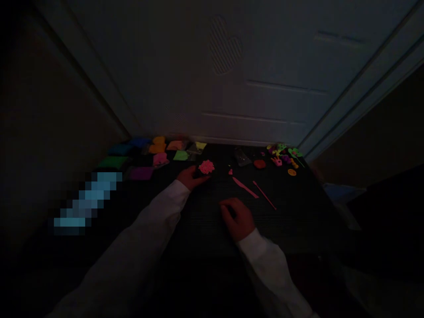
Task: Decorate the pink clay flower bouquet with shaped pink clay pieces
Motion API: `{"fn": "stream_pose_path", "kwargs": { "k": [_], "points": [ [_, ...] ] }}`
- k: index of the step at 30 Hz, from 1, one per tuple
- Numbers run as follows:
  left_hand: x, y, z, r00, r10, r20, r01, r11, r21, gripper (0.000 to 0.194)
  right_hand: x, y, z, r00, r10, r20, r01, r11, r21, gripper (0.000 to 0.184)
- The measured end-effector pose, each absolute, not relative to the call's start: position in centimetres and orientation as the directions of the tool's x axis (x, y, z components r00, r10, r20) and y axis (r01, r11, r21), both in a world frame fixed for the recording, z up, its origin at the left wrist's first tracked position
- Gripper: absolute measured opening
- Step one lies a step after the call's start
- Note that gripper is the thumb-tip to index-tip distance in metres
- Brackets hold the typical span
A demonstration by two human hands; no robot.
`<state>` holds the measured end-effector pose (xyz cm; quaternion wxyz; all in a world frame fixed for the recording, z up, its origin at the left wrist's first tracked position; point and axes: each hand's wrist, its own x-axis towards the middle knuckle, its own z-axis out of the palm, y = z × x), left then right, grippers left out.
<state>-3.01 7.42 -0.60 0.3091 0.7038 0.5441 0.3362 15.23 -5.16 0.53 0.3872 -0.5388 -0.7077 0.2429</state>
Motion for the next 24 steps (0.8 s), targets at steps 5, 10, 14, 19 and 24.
{"fn": "stream_pose_path", "kwargs": {
  "k": [5,10,14,19,24],
  "points": [
    [-2.89,7.46,-0.77,0.256,0.952,0.169,0.639,-0.298,0.709,0.030,15.23,-5.17,0.60,-0.136,0.952,0.275,0.577,0.302,-0.759,0.016],
    [-2.85,7.30,-0.70,0.256,0.948,0.188,0.631,-0.311,0.710,0.026,15.19,-5.11,0.55,-0.131,0.951,0.280,0.571,0.303,-0.763,0.016],
    [-2.89,7.28,-0.82,0.257,0.947,0.194,0.627,-0.316,0.712,0.029,15.19,-5.19,0.57,-0.115,0.949,0.292,0.564,0.305,-0.767,0.016],
    [-2.87,7.53,-1.09,0.248,0.954,0.167,0.637,-0.291,0.714,0.034,15.46,-5.25,0.44,-0.016,0.963,0.270,0.541,0.236,-0.808,0.019],
    [-2.80,7.39,-0.85,0.245,0.956,0.162,0.660,-0.287,0.695,0.033,15.82,-5.24,0.14,0.108,0.978,0.178,0.391,0.123,-0.912,0.022]
  ]
}}
